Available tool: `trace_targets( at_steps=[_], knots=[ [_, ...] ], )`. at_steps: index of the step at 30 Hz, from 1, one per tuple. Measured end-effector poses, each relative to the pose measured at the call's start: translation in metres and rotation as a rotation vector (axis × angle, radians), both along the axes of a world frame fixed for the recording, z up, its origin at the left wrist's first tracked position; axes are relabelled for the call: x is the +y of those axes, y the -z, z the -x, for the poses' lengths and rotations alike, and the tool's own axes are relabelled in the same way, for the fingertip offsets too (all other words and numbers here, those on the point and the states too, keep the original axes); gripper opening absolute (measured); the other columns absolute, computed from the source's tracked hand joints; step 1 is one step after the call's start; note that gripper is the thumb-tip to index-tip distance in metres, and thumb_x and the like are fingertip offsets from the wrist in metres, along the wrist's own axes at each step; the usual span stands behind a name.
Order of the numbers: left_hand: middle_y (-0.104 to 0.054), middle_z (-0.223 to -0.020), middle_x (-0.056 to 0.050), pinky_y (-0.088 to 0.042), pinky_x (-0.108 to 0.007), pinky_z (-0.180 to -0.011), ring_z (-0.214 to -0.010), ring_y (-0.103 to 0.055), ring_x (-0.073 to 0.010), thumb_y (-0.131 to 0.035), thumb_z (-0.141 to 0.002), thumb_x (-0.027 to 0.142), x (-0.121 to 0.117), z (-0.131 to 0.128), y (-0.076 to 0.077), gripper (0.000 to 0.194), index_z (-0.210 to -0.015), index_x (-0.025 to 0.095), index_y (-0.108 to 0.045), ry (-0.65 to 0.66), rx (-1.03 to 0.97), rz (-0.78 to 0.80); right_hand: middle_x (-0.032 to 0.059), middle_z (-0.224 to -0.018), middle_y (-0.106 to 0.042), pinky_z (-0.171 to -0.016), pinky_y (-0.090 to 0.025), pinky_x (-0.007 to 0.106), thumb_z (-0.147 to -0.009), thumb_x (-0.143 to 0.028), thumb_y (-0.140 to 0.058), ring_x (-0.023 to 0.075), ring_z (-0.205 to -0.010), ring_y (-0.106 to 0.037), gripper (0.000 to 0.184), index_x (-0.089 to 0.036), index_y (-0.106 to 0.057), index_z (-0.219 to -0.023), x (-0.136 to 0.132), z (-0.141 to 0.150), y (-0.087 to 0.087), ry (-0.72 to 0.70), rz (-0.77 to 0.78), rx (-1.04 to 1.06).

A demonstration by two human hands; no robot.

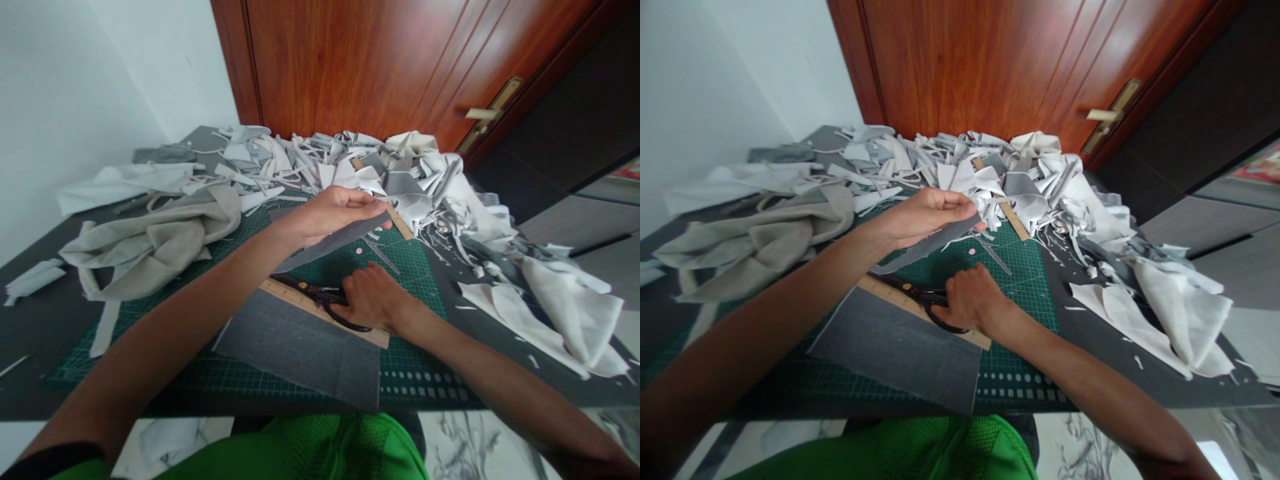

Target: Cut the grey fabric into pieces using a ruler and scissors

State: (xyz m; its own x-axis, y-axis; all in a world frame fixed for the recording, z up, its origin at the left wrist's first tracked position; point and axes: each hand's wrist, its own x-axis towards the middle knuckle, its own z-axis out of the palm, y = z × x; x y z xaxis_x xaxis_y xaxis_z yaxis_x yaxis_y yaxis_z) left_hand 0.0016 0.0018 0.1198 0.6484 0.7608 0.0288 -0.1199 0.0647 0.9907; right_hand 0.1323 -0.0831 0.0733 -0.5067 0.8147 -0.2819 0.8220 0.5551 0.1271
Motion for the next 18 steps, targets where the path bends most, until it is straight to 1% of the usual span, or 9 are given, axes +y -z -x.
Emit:
trace_targets(
  at_steps=[4,7,13,16,18],
  knots=[
    [-0.080,-0.100,-0.007,-0.054,-0.028,-0.087,-0.095,-0.073,-0.0160,-0.067,-0.096,0.026,0.001,0.001,-0.001,0.015,-0.088,0.016,-0.075,-0.006,-0.002,0.009,0.0204,-0.094,-0.078,-0.092,-0.044,0.045,-0.097,-0.061,-0.045,0.0337,-0.095,-0.074,0.061,-0.010,-0.078,-0.099,0.002,0.006,-0.001,0.002,-0.008,0.014],
    [-0.080,-0.100,-0.006,-0.054,-0.029,-0.088,-0.097,-0.073,-0.0162,-0.068,-0.096,0.025,0.002,0.001,-0.001,0.013,-0.089,0.016,-0.075,0.001,-0.011,0.004,0.0204,-0.095,-0.078,-0.093,-0.044,0.045,-0.098,-0.060,-0.044,0.0331,-0.095,-0.073,0.061,-0.010,-0.078,-0.098,0.002,0.006,0.001,-0.010,-0.028,0.026],
    [-0.080,-0.100,-0.007,-0.054,-0.029,-0.088,-0.099,-0.073,-0.0169,-0.068,-0.096,0.025,0.003,0.003,-0.002,0.011,-0.093,0.016,-0.075,-0.030,-0.002,0.020,0.0193,-0.093,-0.078,-0.093,-0.044,0.044,-0.099,-0.059,-0.044,0.0324,-0.095,-0.074,0.059,-0.010,-0.077,-0.099,0.001,0.004,0.006,-0.038,-0.079,0.039],
    [-0.079,-0.098,-0.007,-0.055,-0.030,-0.085,-0.096,-0.073,-0.0175,-0.068,-0.096,0.028,0.006,0.007,-0.004,0.013,-0.095,0.017,-0.075,-0.034,0.003,-0.001,0.0188,-0.092,-0.078,-0.093,-0.043,0.044,-0.101,-0.057,-0.043,0.0317,-0.093,-0.074,0.058,-0.010,-0.077,-0.097,0.000,0.003,0.007,-0.050,-0.082,0.029],
    [-0.079,-0.096,-0.007,-0.055,-0.030,-0.087,-0.097,-0.073,-0.0176,-0.068,-0.096,0.029,0.010,0.010,-0.005,0.015,-0.094,0.016,-0.075,-0.053,0.003,-0.028,0.0187,-0.091,-0.078,-0.091,-0.043,0.044,-0.101,-0.056,-0.043,0.0313,-0.091,-0.074,0.058,-0.010,-0.077,-0.096,0.000,0.004,0.007,-0.062,-0.083,0.024]
  ],
)
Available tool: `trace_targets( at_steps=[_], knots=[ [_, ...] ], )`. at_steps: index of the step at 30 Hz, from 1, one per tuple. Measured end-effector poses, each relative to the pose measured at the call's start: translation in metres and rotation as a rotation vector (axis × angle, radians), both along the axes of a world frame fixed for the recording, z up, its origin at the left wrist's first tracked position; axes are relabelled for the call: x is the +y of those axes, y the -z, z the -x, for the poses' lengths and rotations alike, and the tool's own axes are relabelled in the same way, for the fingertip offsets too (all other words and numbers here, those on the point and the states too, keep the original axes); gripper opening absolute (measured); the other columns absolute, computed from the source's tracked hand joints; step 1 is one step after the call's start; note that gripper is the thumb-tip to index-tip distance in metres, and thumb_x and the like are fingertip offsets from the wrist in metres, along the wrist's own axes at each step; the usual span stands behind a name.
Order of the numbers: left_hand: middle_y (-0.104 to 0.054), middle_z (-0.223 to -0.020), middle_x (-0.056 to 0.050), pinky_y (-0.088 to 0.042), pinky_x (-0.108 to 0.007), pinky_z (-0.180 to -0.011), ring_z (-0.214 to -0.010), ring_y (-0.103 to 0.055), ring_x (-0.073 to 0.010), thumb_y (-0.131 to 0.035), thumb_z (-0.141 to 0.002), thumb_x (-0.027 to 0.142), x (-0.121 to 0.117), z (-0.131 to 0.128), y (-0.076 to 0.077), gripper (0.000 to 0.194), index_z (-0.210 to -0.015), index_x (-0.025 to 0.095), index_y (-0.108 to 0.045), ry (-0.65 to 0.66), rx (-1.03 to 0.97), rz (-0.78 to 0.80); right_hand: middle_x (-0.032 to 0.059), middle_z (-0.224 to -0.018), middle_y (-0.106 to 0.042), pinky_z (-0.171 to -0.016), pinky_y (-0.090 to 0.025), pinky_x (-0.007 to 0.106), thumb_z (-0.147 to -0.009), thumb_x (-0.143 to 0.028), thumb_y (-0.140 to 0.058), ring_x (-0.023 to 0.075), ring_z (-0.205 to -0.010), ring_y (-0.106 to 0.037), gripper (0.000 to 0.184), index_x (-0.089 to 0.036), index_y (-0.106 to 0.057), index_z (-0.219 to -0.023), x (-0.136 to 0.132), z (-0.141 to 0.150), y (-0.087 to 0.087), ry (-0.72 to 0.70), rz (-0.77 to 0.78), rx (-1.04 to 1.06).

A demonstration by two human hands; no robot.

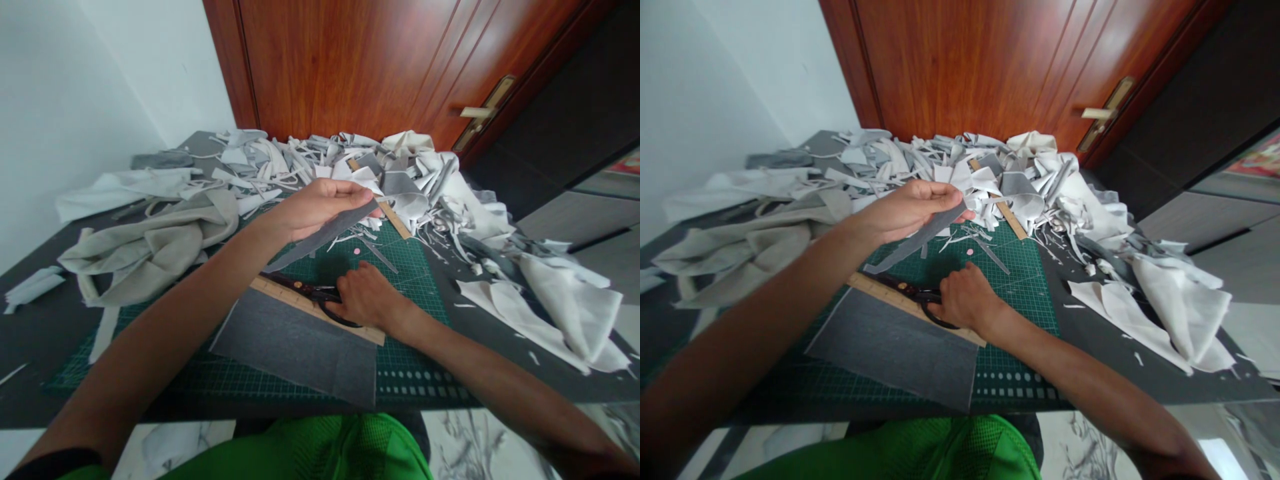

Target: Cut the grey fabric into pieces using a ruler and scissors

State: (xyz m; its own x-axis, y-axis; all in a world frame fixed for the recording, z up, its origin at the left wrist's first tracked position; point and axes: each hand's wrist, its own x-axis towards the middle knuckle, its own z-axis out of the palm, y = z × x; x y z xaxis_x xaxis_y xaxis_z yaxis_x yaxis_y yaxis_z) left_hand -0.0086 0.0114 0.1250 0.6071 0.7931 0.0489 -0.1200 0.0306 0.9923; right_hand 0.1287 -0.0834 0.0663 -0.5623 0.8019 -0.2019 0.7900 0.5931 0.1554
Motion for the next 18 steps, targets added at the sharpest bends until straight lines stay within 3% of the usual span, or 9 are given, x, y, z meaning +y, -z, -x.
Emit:
trace_targets(
  at_steps=[12,18],
  knots=[
    [-0.077,-0.094,-0.007,-0.056,-0.033,-0.090,-0.102,-0.073,-0.0209,-0.069,-0.095,0.034,0.011,0.006,0.000,0.019,-0.092,0.016,-0.074,-0.118,0.027,-0.118,0.0173,-0.087,-0.078,-0.090,-0.042,0.042,-0.100,-0.054,-0.049,0.0296,-0.088,-0.073,0.052,-0.012,-0.078,-0.093,0.000,0.002,-0.005,-0.008,-0.033,-0.003],
    [-0.077,-0.091,-0.005,-0.057,-0.031,-0.085,-0.101,-0.073,-0.0201,-0.068,-0.096,0.037,0.014,0.008,-0.002,0.021,-0.094,0.017,-0.074,-0.117,0.019,-0.123,0.0167,-0.086,-0.078,-0.097,-0.040,0.045,-0.100,-0.058,-0.048,0.0294,-0.086,-0.074,0.054,-0.015,-0.079,-0.092,0.004,0.004,-0.005,-0.011,-0.048,-0.007]
  ],
)
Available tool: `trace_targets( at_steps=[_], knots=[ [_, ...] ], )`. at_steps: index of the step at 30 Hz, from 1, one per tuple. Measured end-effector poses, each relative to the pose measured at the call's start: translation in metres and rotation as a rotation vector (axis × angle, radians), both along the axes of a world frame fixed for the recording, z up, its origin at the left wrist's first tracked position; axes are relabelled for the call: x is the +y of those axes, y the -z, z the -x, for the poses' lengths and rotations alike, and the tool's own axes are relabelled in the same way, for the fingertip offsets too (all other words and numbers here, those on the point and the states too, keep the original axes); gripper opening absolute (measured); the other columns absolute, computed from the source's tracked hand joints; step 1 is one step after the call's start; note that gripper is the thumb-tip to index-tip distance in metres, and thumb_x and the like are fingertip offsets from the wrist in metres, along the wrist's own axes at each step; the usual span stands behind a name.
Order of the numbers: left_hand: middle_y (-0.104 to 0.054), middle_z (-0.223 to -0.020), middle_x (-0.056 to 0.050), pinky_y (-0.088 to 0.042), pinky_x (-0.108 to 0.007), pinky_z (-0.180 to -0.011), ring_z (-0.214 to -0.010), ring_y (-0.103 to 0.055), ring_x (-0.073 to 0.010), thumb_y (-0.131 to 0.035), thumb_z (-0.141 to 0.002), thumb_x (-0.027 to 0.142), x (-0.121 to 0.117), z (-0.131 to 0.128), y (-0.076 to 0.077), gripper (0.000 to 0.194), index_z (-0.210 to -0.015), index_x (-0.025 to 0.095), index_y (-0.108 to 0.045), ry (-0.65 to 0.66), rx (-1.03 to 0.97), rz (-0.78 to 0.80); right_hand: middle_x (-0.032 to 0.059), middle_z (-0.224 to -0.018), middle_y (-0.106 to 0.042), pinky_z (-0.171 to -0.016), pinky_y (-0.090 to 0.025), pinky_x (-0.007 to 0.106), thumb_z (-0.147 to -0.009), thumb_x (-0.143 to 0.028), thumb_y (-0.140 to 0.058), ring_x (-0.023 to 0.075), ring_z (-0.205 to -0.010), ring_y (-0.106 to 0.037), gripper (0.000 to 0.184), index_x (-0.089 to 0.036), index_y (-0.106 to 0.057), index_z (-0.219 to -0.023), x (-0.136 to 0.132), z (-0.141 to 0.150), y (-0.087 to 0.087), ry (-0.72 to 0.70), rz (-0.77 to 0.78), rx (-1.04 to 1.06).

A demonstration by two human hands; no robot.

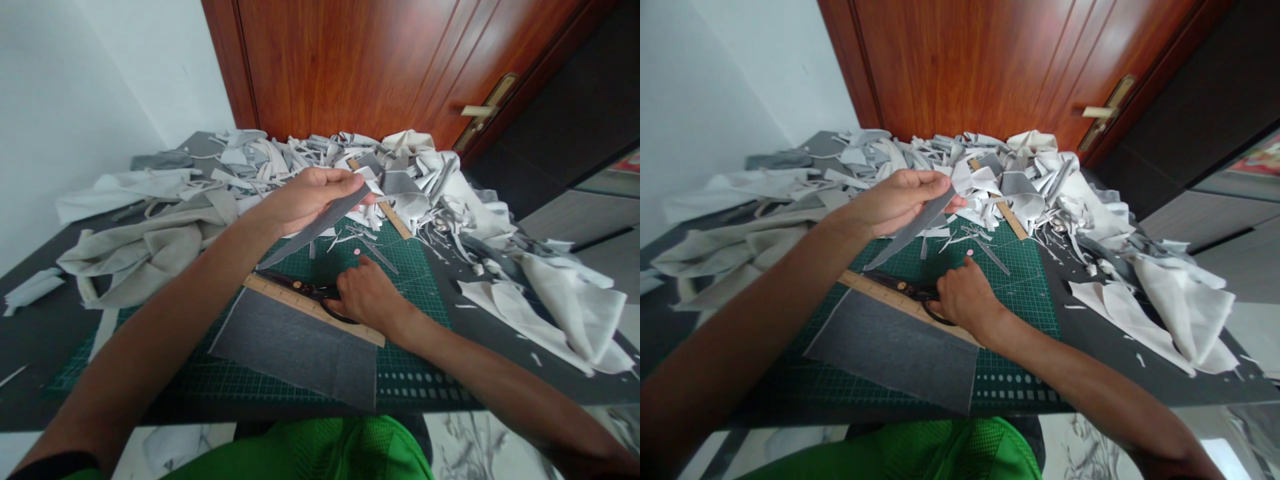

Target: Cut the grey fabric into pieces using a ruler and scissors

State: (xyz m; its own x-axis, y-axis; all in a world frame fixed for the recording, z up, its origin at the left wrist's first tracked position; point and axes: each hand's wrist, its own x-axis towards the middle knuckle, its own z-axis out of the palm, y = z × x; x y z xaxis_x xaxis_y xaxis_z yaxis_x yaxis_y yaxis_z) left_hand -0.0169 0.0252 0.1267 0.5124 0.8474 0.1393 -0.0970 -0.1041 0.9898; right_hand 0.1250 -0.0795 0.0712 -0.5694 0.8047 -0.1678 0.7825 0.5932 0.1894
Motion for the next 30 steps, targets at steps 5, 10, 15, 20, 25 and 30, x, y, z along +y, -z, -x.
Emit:
trace_targets(
  at_steps=[5,10,15,20,25,30],
  knots=[
    [-0.076,-0.090,-0.002,-0.056,-0.031,-0.083,-0.103,-0.073,-0.0207,-0.064,-0.098,0.038,-0.001,0.002,-0.005,0.023,-0.093,0.017,-0.074,-0.039,0.017,-0.036,0.0150,-0.083,-0.078,-0.102,-0.037,0.047,-0.099,-0.055,-0.052,0.0280,-0.081,-0.073,0.048,-0.017,-0.079,-0.090,-0.001,-0.001,0.002,-0.015,-0.035,0.007],
    [-0.076,-0.093,-0.005,-0.057,-0.035,-0.085,-0.102,-0.073,-0.0227,-0.069,-0.095,0.040,-0.004,0.003,-0.006,0.024,-0.093,0.016,-0.074,-0.081,0.013,-0.051,0.0142,-0.077,-0.076,-0.099,-0.036,0.045,-0.098,-0.053,-0.052,0.0268,-0.076,-0.070,0.049,-0.013,-0.078,-0.089,0.000,-0.011,0.008,-0.053,-0.077,0.042],
    [-0.076,-0.093,-0.006,-0.055,-0.034,-0.087,-0.096,-0.072,-0.0194,-0.070,-0.094,0.038,-0.002,0.002,-0.001,0.023,-0.094,0.015,-0.073,-0.047,0.002,-0.068,0.0114,-0.069,-0.073,-0.091,-0.035,0.042,-0.095,-0.055,-0.050,0.0235,-0.067,-0.066,0.050,-0.014,-0.075,-0.079,0.008,-0.031,0.015,-0.065,-0.129,0.066],
    [-0.071,-0.086,-0.004,-0.052,-0.030,-0.082,-0.090,-0.070,-0.0168,-0.062,-0.098,0.033,0.005,0.007,-0.002,0.023,-0.086,0.015,-0.071,-0.161,0.030,-0.149,0.0088,-0.070,-0.070,-0.090,-0.033,0.040,-0.092,-0.058,-0.053,0.0220,-0.068,-0.061,0.049,-0.014,-0.073,-0.082,0.022,-0.061,0.015,-0.111,-0.176,0.031],
    [-0.065,-0.078,-0.001,-0.048,-0.028,-0.083,-0.085,-0.064,-0.0159,-0.063,-0.095,0.027,0.015,0.016,-0.004,0.019,-0.080,0.016,-0.068,-0.321,0.090,-0.283,0.0065,-0.075,-0.067,-0.087,-0.034,0.037,-0.089,-0.057,-0.060,0.0219,-0.075,-0.057,0.044,-0.015,-0.074,-0.088,0.045,-0.096,0.015,-0.121,-0.153,0.059],
    [-0.061,-0.076,-0.001,-0.046,-0.028,-0.082,-0.083,-0.060,-0.0162,-0.064,-0.092,0.024,0.023,0.024,-0.001,0.016,-0.077,0.018,-0.064,-0.429,0.193,-0.389,0.0062,-0.079,-0.064,-0.089,-0.035,0.036,-0.090,-0.054,-0.064,0.0238,-0.085,-0.057,0.039,-0.017,-0.074,-0.089,0.067,-0.130,0.019,-0.102,-0.189,0.132]
  ],
)
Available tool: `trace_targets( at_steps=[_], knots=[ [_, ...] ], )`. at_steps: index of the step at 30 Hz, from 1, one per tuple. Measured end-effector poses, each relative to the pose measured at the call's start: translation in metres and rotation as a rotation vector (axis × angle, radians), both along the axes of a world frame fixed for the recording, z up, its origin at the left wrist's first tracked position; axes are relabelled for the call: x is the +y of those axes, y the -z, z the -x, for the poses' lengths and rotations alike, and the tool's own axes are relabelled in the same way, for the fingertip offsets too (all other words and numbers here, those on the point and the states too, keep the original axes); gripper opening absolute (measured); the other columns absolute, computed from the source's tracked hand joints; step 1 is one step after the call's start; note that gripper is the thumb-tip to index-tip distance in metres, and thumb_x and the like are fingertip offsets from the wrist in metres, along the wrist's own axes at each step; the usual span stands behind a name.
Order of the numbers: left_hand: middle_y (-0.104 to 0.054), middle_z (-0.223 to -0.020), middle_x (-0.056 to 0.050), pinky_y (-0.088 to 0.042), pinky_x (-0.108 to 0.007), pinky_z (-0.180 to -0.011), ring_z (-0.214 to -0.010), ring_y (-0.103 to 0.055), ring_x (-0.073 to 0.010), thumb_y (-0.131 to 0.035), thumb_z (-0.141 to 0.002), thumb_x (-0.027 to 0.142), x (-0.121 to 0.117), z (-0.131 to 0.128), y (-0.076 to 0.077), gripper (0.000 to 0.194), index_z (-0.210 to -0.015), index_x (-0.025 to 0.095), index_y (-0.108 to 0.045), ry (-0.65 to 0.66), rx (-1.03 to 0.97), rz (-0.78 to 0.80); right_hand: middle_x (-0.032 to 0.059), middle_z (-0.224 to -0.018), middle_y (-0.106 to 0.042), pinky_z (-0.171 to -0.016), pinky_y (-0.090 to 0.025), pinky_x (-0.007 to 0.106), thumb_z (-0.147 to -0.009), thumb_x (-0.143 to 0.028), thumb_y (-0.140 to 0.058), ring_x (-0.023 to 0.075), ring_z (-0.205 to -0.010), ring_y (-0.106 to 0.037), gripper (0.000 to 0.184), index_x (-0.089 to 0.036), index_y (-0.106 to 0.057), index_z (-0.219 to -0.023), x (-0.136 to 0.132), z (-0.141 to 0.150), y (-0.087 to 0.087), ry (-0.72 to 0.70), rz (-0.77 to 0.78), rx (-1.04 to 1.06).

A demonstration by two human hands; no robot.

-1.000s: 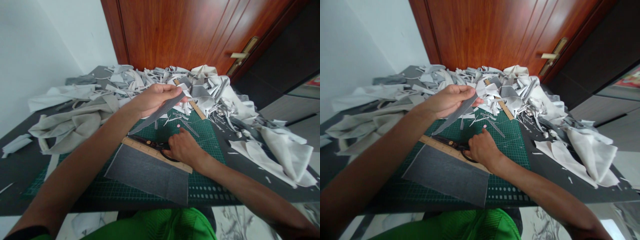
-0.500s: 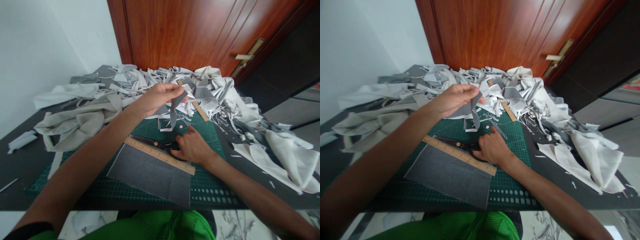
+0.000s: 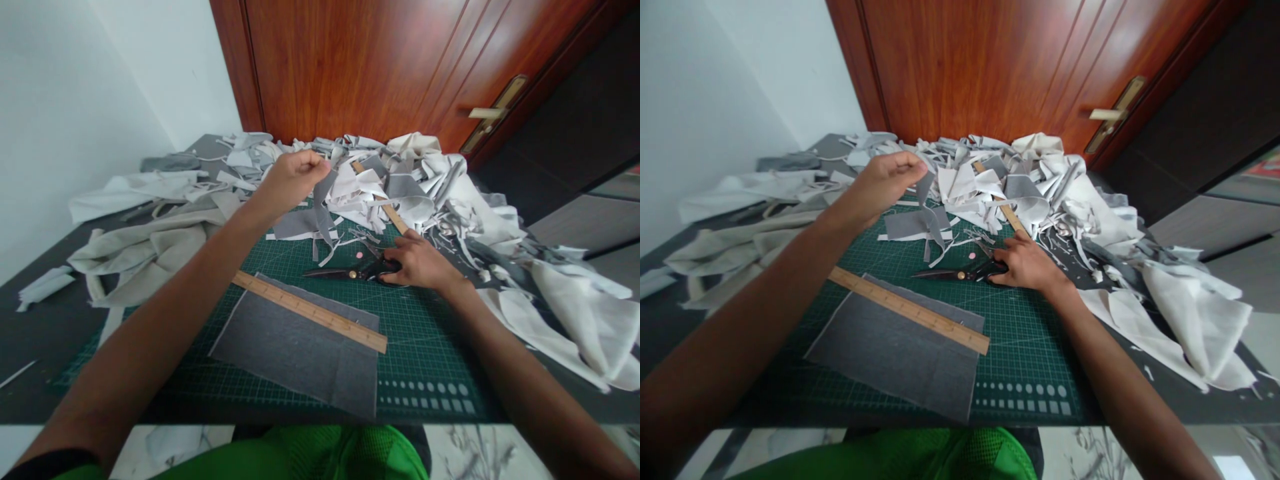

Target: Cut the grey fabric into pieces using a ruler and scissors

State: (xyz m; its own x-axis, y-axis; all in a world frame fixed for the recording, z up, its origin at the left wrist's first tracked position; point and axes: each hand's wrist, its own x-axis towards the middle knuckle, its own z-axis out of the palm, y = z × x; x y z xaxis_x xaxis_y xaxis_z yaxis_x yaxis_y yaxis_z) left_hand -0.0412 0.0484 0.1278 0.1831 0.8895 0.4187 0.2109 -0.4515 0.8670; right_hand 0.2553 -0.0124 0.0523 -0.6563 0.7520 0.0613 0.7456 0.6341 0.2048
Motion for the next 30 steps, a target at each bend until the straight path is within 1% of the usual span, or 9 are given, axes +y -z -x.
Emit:
trace_targets(
  at_steps=[4,8,10,12,14,19,23,26,30],
  knots=[
    [-0.066,-0.089,-0.002,-0.047,-0.029,-0.085,-0.089,-0.061,-0.0169,-0.062,-0.086,0.018,0.000,0.004,0.003,0.001,-0.087,0.018,-0.062,-0.078,0.171,-0.135,0.0073,-0.084,-0.066,-0.087,-0.034,0.037,-0.093,-0.052,-0.063,0.0253,-0.088,-0.059,0.036,-0.017,-0.073,-0.099,0.010,-0.021,0.006,-0.037,-0.031,0.087],
    [-0.068,-0.100,-0.004,-0.051,-0.034,-0.086,-0.094,-0.063,-0.0185,-0.056,-0.084,0.014,-0.011,0.012,0.015,0.014,-0.097,0.018,-0.060,-0.103,0.376,-0.248,0.0067,-0.082,-0.069,-0.083,-0.033,0.038,-0.095,-0.056,-0.060,0.0257,-0.086,-0.060,0.038,-0.021,-0.073,-0.099,0.012,-0.031,0.011,-0.090,-0.047,0.135],
    [-0.068,-0.100,-0.005,-0.052,-0.035,-0.085,-0.094,-0.064,-0.0198,-0.053,-0.087,0.017,-0.021,0.020,0.028,0.013,-0.097,0.018,-0.061,-0.030,0.488,-0.274,0.0063,-0.084,-0.071,-0.084,-0.033,0.038,-0.096,-0.058,-0.059,0.0253,-0.086,-0.060,0.038,-0.023,-0.073,-0.099,0.012,-0.034,0.012,-0.094,-0.066,0.138],
    [-0.067,-0.097,-0.005,-0.051,-0.036,-0.086,-0.091,-0.064,-0.0198,-0.049,-0.092,0.018,-0.033,0.030,0.044,0.013,-0.096,0.019,-0.062,0.131,0.638,-0.291,0.0065,-0.089,-0.074,-0.085,-0.033,0.039,-0.097,-0.057,-0.058,0.0249,-0.088,-0.062,0.038,-0.023,-0.073,-0.101,0.011,-0.037,0.013,-0.091,-0.096,0.137],
    [-0.066,-0.102,-0.007,-0.048,-0.037,-0.093,-0.099,-0.063,-0.0212,-0.045,-0.098,0.019,-0.047,0.041,0.060,0.018,-0.098,0.019,-0.063,0.267,0.747,-0.319,0.0070,-0.097,-0.077,-0.085,-0.033,0.038,-0.098,-0.055,-0.057,0.0246,-0.091,-0.064,0.037,-0.022,-0.072,-0.105,0.010,-0.043,0.015,-0.090,-0.124,0.131],
    [-0.064,-0.112,-0.007,-0.045,-0.035,-0.096,-0.105,-0.060,-0.0208,-0.042,-0.105,0.022,-0.083,0.052,0.084,0.023,-0.116,0.020,-0.062,0.493,0.930,-0.211,0.0089,-0.107,-0.076,-0.085,-0.035,0.038,-0.101,-0.051,-0.053,0.0249,-0.094,-0.067,0.037,-0.019,-0.071,-0.111,0.009,-0.060,0.022,-0.063,-0.155,0.123],
    [-0.063,-0.111,-0.007,-0.044,-0.038,-0.095,-0.105,-0.058,-0.0238,-0.048,-0.105,0.027,-0.103,0.038,0.087,0.018,-0.115,0.020,-0.062,0.419,1.038,-0.189,0.0123,-0.113,-0.075,-0.086,-0.036,0.039,-0.102,-0.049,-0.051,0.0262,-0.098,-0.068,0.040,-0.017,-0.068,-0.117,0.009,-0.068,0.023,-0.034,-0.163,0.186],
    [-0.063,-0.101,-0.005,-0.044,-0.038,-0.087,-0.096,-0.058,-0.0239,-0.052,-0.104,0.029,-0.111,0.026,0.092,0.014,-0.102,0.018,-0.061,0.406,1.073,-0.178,0.0123,-0.115,-0.074,-0.088,-0.037,0.039,-0.102,-0.054,-0.047,0.0272,-0.104,-0.067,0.047,-0.016,-0.066,-0.122,0.009,-0.070,0.020,-0.019,-0.149,0.231],
    [-0.063,-0.093,-0.005,-0.043,-0.038,-0.083,-0.091,-0.056,-0.0243,-0.049,-0.105,0.030,-0.115,0.018,0.105,0.022,-0.090,0.018,-0.060,0.339,1.085,-0.243,0.0111,-0.112,-0.075,-0.088,-0.037,0.040,-0.101,-0.061,-0.045,0.0267,-0.102,-0.067,0.053,-0.017,-0.067,-0.120,0.006,-0.072,0.017,-0.024,-0.110,0.250]
  ],
)
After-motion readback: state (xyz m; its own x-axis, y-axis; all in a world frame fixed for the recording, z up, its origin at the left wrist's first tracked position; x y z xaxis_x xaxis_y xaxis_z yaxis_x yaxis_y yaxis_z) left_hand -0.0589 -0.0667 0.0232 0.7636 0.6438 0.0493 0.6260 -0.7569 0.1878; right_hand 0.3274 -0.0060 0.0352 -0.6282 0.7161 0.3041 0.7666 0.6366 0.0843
